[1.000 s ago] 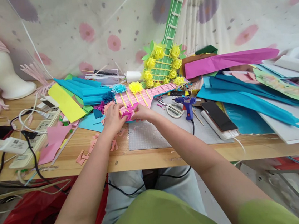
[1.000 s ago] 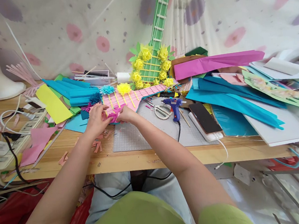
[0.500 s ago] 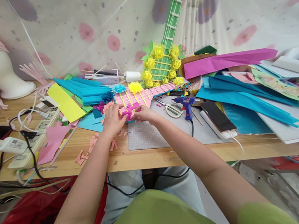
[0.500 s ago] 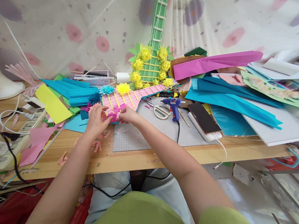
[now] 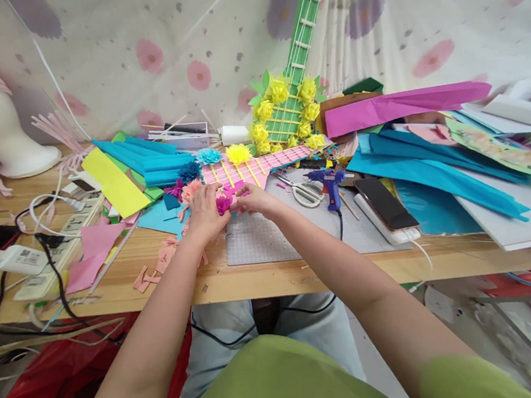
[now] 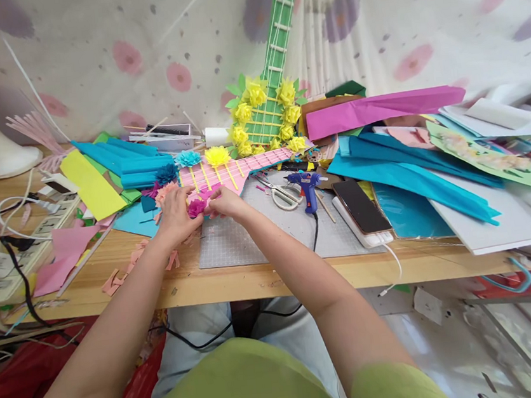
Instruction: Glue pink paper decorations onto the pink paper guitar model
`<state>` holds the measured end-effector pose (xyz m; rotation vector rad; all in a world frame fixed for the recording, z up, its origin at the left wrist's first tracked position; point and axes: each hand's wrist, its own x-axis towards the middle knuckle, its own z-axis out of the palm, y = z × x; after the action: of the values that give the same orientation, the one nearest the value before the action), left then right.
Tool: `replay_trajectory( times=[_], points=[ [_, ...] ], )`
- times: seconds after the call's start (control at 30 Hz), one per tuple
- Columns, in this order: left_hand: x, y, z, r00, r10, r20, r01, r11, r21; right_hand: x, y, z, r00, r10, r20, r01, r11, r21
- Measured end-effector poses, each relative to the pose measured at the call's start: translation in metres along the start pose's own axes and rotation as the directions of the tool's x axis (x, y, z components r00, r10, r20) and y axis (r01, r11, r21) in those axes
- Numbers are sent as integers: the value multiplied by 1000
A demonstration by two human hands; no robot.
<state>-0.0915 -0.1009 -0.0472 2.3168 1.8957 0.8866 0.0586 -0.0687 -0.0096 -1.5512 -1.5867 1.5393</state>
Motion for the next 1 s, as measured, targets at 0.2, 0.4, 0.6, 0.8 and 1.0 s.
replay_trajectory(
  times=[0.2,0.4,0.6,0.8,1.0],
  points=[
    [0,2,-3,1000,12,19,-13,1000,11,4,2,-1,1000,5,-14,-5,1000,-9],
    [-2,-6,-9,998,50,38,-51,999,17,0,2,-8,1000,-5,-12,6,996,93],
    [-3,-5,-11,997,72,40,-73,997,32,-3,4,-22,1000,-15,-14,17,984,175],
    [1,-1,-1,998,49,49,-51,997,60,0,20,-40,994,-91,-63,100,983,153],
    [19,-9,-19,991,101,84,-102,995,6,-17,41,-72,991,-120,-62,126,986,109]
  ],
)
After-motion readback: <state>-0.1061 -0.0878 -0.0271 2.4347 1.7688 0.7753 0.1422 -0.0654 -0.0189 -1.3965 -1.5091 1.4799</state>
